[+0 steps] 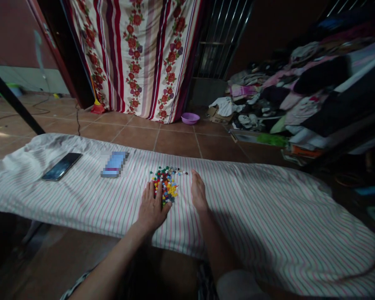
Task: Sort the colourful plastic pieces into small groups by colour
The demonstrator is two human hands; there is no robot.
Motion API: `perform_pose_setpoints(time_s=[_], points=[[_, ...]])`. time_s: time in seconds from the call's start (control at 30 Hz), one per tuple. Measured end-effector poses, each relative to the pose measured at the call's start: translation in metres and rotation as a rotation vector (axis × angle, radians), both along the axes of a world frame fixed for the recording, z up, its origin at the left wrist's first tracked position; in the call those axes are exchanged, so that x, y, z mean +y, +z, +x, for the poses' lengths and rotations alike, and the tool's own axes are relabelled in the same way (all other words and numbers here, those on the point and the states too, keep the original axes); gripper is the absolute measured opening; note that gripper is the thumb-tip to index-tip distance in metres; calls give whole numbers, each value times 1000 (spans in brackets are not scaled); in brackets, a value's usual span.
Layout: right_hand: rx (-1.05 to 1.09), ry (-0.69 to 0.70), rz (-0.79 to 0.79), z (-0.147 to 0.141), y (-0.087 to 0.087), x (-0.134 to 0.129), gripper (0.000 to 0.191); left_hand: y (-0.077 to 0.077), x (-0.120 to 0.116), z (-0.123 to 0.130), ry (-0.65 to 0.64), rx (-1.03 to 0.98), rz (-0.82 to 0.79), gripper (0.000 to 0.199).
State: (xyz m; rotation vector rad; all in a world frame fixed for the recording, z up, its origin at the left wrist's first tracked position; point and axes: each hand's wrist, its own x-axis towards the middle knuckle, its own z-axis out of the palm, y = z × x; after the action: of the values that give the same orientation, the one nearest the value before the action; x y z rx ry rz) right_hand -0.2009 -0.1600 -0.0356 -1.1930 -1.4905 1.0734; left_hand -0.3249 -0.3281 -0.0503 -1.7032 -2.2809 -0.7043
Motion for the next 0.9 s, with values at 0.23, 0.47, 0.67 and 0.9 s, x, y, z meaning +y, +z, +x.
perform_pose_setpoints(time_s=[0.23, 0.47, 0.67, 0.9], points=[[-178, 2, 107, -14, -6, 20, 61, 0, 0, 2, -6, 12, 34, 73], [-415, 154, 502, -34, -12, 46, 43, 3, -1, 5, 6, 0, 7, 72], [-490, 286, 594, -62, -6, 49, 35, 6, 0, 7, 14, -41, -35, 74], [-467, 474, 594, -83, 2, 38, 32, -2, 3, 5, -14, -51, 36, 73]])
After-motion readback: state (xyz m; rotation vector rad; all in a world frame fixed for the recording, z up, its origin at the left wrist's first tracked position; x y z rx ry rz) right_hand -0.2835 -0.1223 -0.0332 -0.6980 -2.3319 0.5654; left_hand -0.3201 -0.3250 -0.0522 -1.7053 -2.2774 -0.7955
